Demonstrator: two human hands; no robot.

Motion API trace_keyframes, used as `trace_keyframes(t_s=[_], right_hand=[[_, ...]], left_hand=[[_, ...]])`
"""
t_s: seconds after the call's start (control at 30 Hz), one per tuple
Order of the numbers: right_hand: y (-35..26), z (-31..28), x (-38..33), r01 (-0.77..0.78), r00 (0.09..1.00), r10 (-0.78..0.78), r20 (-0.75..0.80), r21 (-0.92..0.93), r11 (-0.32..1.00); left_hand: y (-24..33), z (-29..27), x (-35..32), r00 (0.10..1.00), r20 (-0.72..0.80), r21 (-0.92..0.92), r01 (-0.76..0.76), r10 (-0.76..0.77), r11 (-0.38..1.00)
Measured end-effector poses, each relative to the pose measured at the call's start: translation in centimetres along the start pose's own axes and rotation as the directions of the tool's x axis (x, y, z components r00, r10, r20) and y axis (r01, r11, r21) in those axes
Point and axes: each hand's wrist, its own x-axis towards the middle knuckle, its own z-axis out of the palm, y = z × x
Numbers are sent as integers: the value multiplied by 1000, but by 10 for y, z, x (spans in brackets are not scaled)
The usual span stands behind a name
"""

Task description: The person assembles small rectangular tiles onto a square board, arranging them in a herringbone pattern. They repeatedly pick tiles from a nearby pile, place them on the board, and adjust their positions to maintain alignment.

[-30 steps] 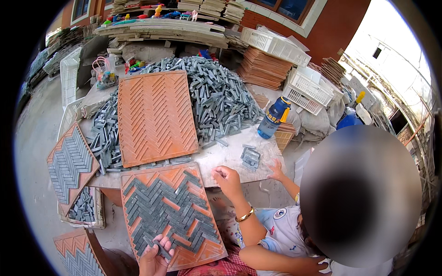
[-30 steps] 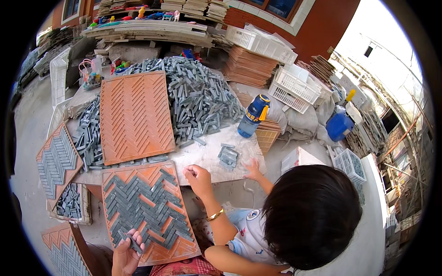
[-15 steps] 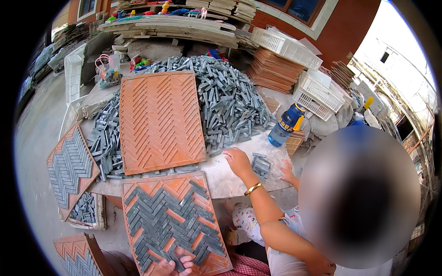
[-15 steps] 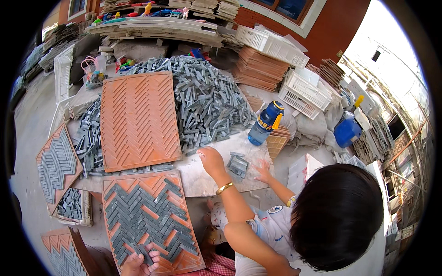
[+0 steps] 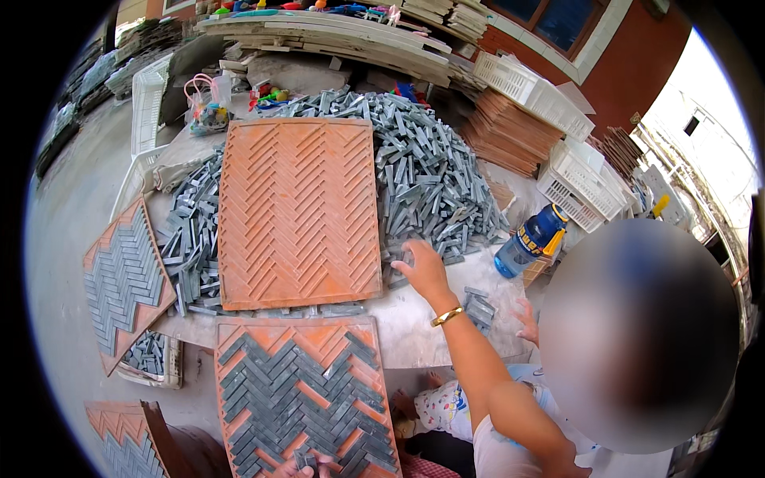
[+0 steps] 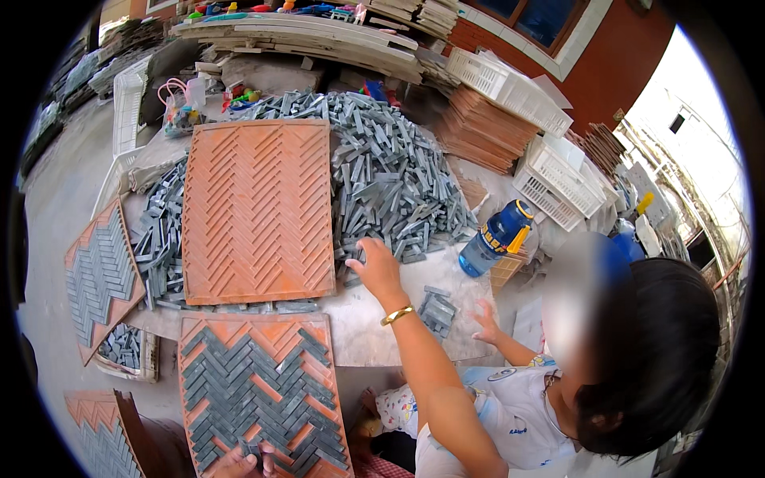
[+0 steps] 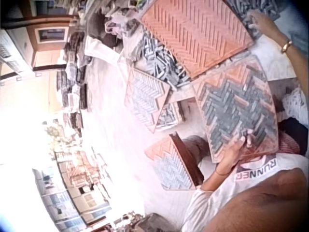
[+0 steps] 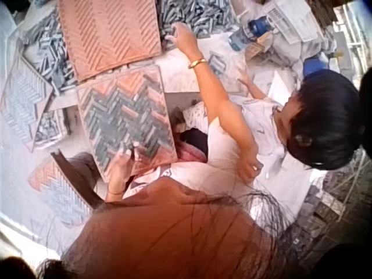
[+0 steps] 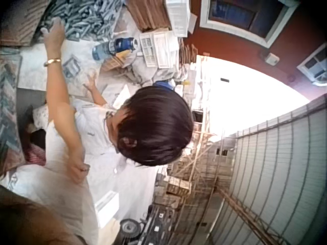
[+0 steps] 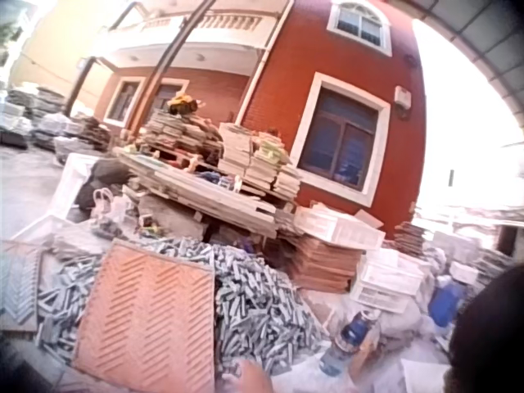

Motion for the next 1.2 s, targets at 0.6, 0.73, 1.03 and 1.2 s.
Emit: trace_keyframes(t_s=[0.6,0.73,1.03,1.2], right_hand=[[-55,-44,-103,7,978,35,-208,197,980],[-142,-57,-173,65,997,-72,6,380,923],[-109,-38,-128,-109,936,-73,345,480,870],[2,-4,-33,-215,972,230,-48,210,954]], left_hand=[[-7,22,39,980,-181,-109,-109,88,988],[3,40,46,958,-213,-122,-219,190,968],[-18,-1,34,921,-390,-348,-135,-12,928],[-5,27,23,935,-325,-332,26,-140,943]])
